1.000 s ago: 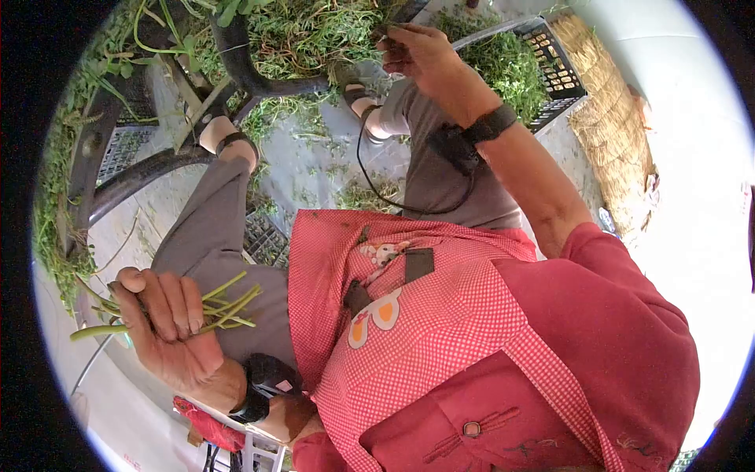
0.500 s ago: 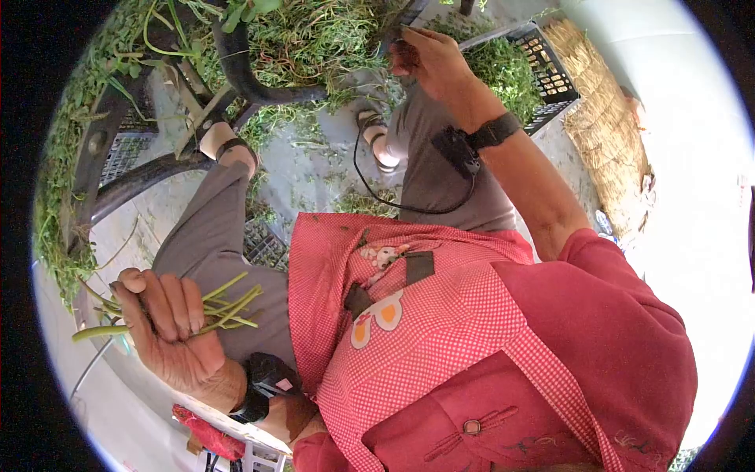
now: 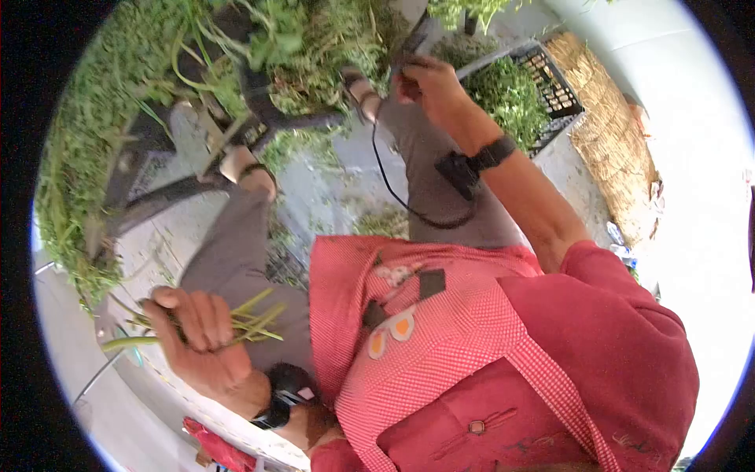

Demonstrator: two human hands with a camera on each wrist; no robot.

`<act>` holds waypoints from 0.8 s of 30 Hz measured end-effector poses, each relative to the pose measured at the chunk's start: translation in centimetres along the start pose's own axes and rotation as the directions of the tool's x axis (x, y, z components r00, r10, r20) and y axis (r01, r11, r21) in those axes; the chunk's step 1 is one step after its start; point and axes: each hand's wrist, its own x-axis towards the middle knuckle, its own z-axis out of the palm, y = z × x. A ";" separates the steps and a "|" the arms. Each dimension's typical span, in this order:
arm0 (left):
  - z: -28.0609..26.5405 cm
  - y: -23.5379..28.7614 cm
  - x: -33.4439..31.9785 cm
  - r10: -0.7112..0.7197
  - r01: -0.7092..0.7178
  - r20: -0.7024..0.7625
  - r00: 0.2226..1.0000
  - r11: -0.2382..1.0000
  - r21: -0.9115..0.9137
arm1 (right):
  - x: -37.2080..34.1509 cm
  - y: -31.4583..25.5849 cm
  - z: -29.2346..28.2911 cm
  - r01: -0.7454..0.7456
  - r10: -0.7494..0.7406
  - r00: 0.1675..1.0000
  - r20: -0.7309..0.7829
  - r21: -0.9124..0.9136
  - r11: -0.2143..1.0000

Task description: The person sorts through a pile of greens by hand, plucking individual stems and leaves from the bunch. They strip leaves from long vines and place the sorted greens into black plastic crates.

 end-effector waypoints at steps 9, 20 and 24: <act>-0.9 -1.0 0.1 0.025 -0.025 -0.021 0.999 1.000 -0.002 | -1.5 -5.1 4.2 0.195 -0.087 0.960 0.267 -0.411 0.891; -4.7 11.2 -7.5 0.607 -0.477 -0.213 0.766 0.758 0.446 | -4.4 -6.9 4.5 0.269 -0.164 0.925 0.343 -0.285 0.920; -12.8 11.9 -10.2 0.640 -0.445 -0.247 0.727 0.714 0.541 | -5.6 -7.3 3.9 0.200 -0.093 0.928 0.360 -0.272 0.941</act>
